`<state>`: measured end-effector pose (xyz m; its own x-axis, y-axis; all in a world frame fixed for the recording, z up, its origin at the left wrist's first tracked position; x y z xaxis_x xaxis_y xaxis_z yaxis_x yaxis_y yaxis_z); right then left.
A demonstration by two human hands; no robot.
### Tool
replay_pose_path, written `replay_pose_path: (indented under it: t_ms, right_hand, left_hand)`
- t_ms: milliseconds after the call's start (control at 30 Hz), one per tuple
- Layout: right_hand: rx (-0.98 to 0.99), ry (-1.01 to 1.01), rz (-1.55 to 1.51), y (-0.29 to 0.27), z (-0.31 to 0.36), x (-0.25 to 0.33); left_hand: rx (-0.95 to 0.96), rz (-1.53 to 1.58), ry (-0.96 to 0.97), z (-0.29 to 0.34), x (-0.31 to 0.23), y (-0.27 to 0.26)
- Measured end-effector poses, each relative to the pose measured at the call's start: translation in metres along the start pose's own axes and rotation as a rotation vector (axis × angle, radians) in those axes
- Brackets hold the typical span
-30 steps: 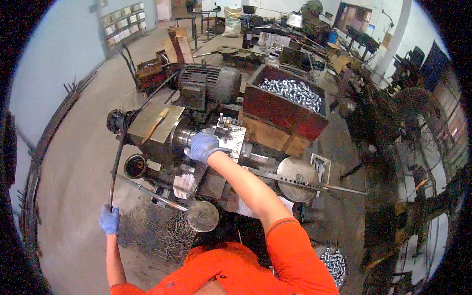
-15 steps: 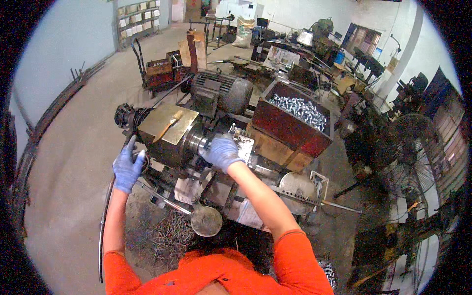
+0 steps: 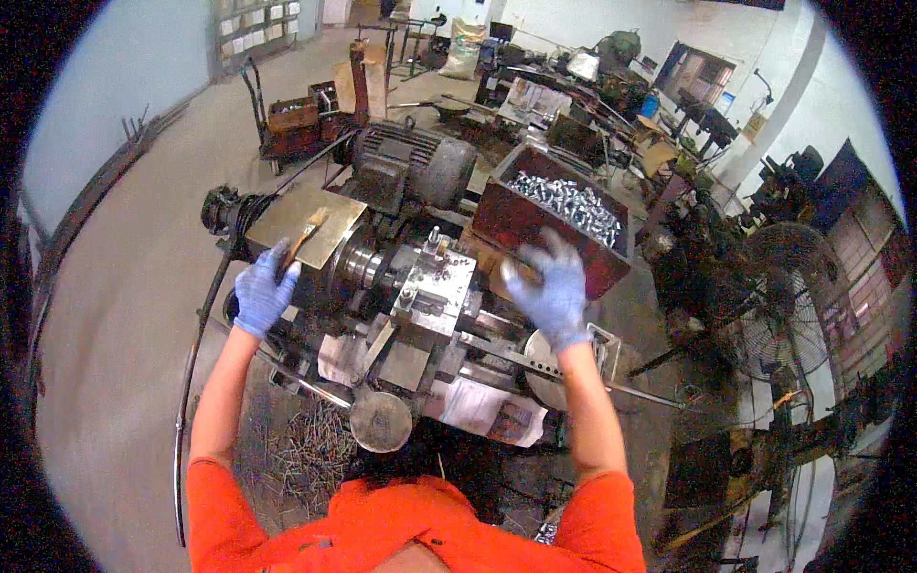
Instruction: The person uses a lathe to machine metal components, using levers to control the machine and handling finished parts by hand.
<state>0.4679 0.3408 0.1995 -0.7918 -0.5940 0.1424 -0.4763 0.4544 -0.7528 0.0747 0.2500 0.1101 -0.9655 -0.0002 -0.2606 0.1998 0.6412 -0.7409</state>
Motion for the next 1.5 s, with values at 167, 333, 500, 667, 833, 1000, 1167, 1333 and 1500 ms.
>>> replay_pose_path:
  t_ms: [167, 333, 500, 667, 833, 1000, 1167, 1333, 1500]
  right_hand:
    - [0.188, 0.178, -0.151, 0.028, 0.098, -0.005]
    - [0.238, 0.400, -0.295, 0.022, 0.189, -0.026]
    - [0.275, 0.508, -0.307, 0.014, 0.220, -0.038]
    - [0.251, 0.482, -0.247, 0.005, 0.233, -0.045]
    - [0.179, 0.521, -0.304, -0.001, 0.235, -0.049]
    - [0.132, 0.512, -0.267, -0.015, 0.242, -0.057]
    - [0.113, 0.703, -0.251, -0.035, 0.277, -0.077]
    - [0.037, 0.715, -0.111, -0.060, 0.312, -0.097]
    - [-0.041, 0.779, -0.009, -0.075, 0.347, -0.111]
  left_hand:
    - [-0.044, 0.144, 0.045, 0.000, 0.005, 0.008]
    - [0.174, 0.259, 0.165, 0.020, -0.071, 0.003]
    - [0.286, 0.299, 0.081, 0.018, -0.095, 0.055]
    - [0.466, 0.157, 0.067, 0.027, -0.092, 0.072]
    - [0.453, 0.234, -0.010, 0.030, -0.079, 0.049]
    - [0.149, 0.388, 0.059, 0.009, -0.084, 0.007]
    - [-0.103, 0.360, 0.019, -0.015, -0.063, -0.019]
    - [0.062, -0.170, 0.312, -0.017, -0.049, -0.006]
    - [0.044, -0.115, 0.122, -0.032, -0.010, -0.010]
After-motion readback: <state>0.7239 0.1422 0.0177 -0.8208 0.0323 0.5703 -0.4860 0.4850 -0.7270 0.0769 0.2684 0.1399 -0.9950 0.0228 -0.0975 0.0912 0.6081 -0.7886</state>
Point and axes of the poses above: each hand's wrist, its own z-axis away from the middle knuckle, its own y-axis out of the palm, x = y × z, the point moved 4 cm from there along -z, towards the middle knuckle, and after that the axes turned 6 degrees about x, right-handed, at the moved point
